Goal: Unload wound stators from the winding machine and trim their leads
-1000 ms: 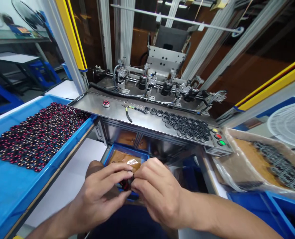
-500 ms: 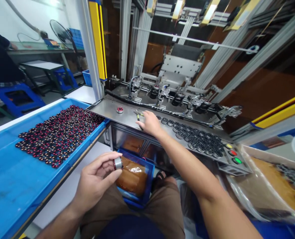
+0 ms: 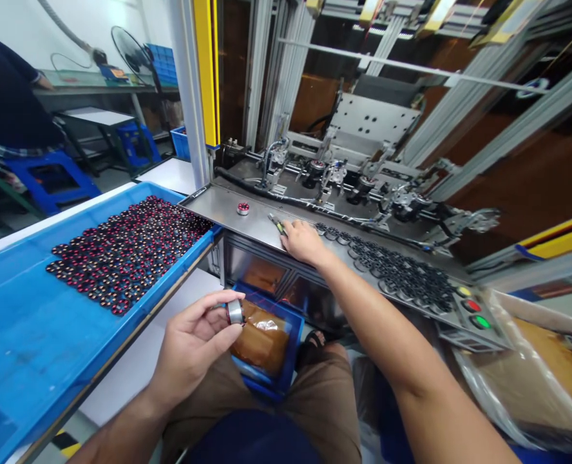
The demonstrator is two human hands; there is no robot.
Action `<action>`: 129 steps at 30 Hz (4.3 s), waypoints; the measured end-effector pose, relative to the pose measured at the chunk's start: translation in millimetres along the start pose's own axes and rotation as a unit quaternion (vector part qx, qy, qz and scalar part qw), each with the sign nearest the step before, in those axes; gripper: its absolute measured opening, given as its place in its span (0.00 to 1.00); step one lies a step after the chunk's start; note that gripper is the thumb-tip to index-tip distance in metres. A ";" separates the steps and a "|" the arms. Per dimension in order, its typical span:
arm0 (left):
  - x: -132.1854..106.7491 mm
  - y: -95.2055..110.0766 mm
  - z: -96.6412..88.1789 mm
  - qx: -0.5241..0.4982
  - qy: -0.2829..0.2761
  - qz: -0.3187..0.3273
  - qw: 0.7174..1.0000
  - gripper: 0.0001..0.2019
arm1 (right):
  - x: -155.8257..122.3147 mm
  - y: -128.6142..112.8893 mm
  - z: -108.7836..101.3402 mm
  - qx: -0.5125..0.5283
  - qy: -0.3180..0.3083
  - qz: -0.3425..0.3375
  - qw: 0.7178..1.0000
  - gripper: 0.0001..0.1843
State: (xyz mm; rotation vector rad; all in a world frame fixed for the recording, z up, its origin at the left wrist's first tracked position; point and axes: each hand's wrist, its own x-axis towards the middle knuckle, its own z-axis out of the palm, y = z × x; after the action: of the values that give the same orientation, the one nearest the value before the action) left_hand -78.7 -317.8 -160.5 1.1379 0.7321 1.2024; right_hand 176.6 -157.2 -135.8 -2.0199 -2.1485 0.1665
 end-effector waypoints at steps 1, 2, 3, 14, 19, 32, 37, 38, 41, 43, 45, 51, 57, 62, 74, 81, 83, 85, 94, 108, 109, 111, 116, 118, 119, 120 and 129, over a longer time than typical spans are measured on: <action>-0.6 0.3 1.0 0.002 -0.001 0.004 1.000 0.17 | 0.5 2.9 -2.8 0.018 0.005 -0.006 1.000 0.20; -1.4 1.0 2.1 0.004 0.000 0.009 1.000 0.17 | 0.4 5.9 -6.5 0.040 0.011 -0.011 0.999 0.18; -2.3 2.2 3.2 0.007 0.003 0.015 1.000 0.17 | -1.5 9.0 -10.5 0.066 0.018 -0.014 0.998 0.18; -10.9 7.8 14.7 0.051 -0.010 0.023 0.998 0.17 | -234.7 -27.3 39.4 0.564 -0.053 -0.061 0.822 0.34; -8.0 -1.7 31.6 0.053 -0.044 0.011 0.998 0.18 | -281.4 -42.0 52.1 0.500 -0.021 -0.103 0.860 0.37; -11.8 0.1 40.0 0.064 -0.043 0.010 0.997 0.17 | -264.4 -43.6 38.5 0.479 0.045 -0.182 0.858 0.42; -12.1 0.5 39.8 0.059 -0.044 0.010 0.997 0.17 | -264.8 -44.0 42.0 0.459 0.054 -0.166 0.871 0.41; -11.8 0.6 40.0 0.057 -0.046 0.010 0.997 0.17 | -264.9 -43.9 42.2 0.456 0.058 -0.163 0.873 0.41; -11.0 -0.1 39.9 0.054 -0.049 0.012 0.997 0.17 | -264.8 -44.7 41.5 0.451 0.063 -0.163 0.876 0.40; -10.8 -1.2 38.5 0.053 -0.054 0.011 0.997 0.18 | -265.0 -45.6 39.6 0.449 0.061 -0.164 0.876 0.39; -11.0 -2.6 36.5 0.044 -0.064 0.010 0.997 0.17 | -265.1 -46.1 37.1 0.446 0.061 -0.157 0.879 0.39; -12.2 -4.0 34.2 0.059 -0.050 0.067 0.995 0.11 | -263.2 -46.5 31.2 0.436 0.078 -0.168 0.881 0.45; -14.1 -1.8 35.0 0.109 -0.044 0.111 0.987 0.15 | -262.5 -49.7 31.2 0.437 0.069 -0.180 0.879 0.46; -14.6 -0.7 36.6 0.116 -0.049 0.119 0.985 0.16 | -260.7 -50.4 31.1 0.438 0.076 -0.178 0.878 0.45; -18.0 -3.0 33.7 0.149 -0.058 0.117 0.980 0.18 | -261.1 -48.0 36.1 0.426 0.091 -0.161 0.886 0.46; -19.4 -1.2 32.9 0.178 -0.074 0.134 0.972 0.18 | -260.6 -51.6 33.2 0.417 0.098 -0.160 0.889 0.47; -19.7 -1.2 32.6 0.182 -0.083 0.137 0.970 0.19 | -261.3 -51.0 35.2 0.413 0.100 -0.156 0.892 0.46; -20.1 -1.5 32.7 0.185 -0.089 0.135 0.969 0.19 | -262.2 -50.0 38.1 0.409 0.103 -0.154 0.893 0.46; -11.3 -1.2 21.8 0.238 -0.134 0.220 0.936 0.23 | -264.5 -45.9 40.2 0.486 0.093 -0.079 0.865 0.41; -4.1 1.1 18.8 0.406 -0.081 0.384 0.825 0.23 | -286.5 -40.2 14.4 0.544 0.020 -0.045 0.837 0.45; -3.8 2.0 19.4 0.412 -0.081 0.390 0.820 0.22 | -287.4 -41.1 11.3 0.563 0.003 -0.043 0.825 0.44; -3.8 2.5 19.0 0.423 -0.092 0.391 0.812 0.23 | -288.2 -42.7 4.6 0.595 -0.029 -0.049 0.802 0.42; -5.9 -1.8 15.4 0.409 -0.131 0.407 0.806 0.30 | -286.2 -45.8 -8.5 0.613 -0.059 -0.075 0.784 0.36; -6.8 -3.3 16.0 0.386 -0.119 0.420 0.813 0.33 | -284.6 -46.2 -9.1 0.612 -0.065 -0.078 0.785 0.36; -7.2 -3.6 16.9 0.375 -0.113 0.423 0.817 0.34 | -283.8 -46.3 -8.6 0.613 -0.066 -0.078 0.784 0.37; -7.5 -3.5 17.9 0.365 -0.111 0.423 0.822 0.34 | -283.2 -46.5 -7.8 0.615 -0.068 -0.077 0.782 0.37; -6.2 1.6 22.6 0.340 -0.119 0.417 0.834 0.31 | -282.9 -51.9 -5.6 0.642 -0.067 -0.065 0.761 0.43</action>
State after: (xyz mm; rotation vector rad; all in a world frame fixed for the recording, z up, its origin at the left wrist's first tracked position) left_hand -60.3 -330.2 -152.8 2.3262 0.4644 1.4973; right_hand 142.7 -442.9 -136.2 -0.9993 -1.3902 1.3456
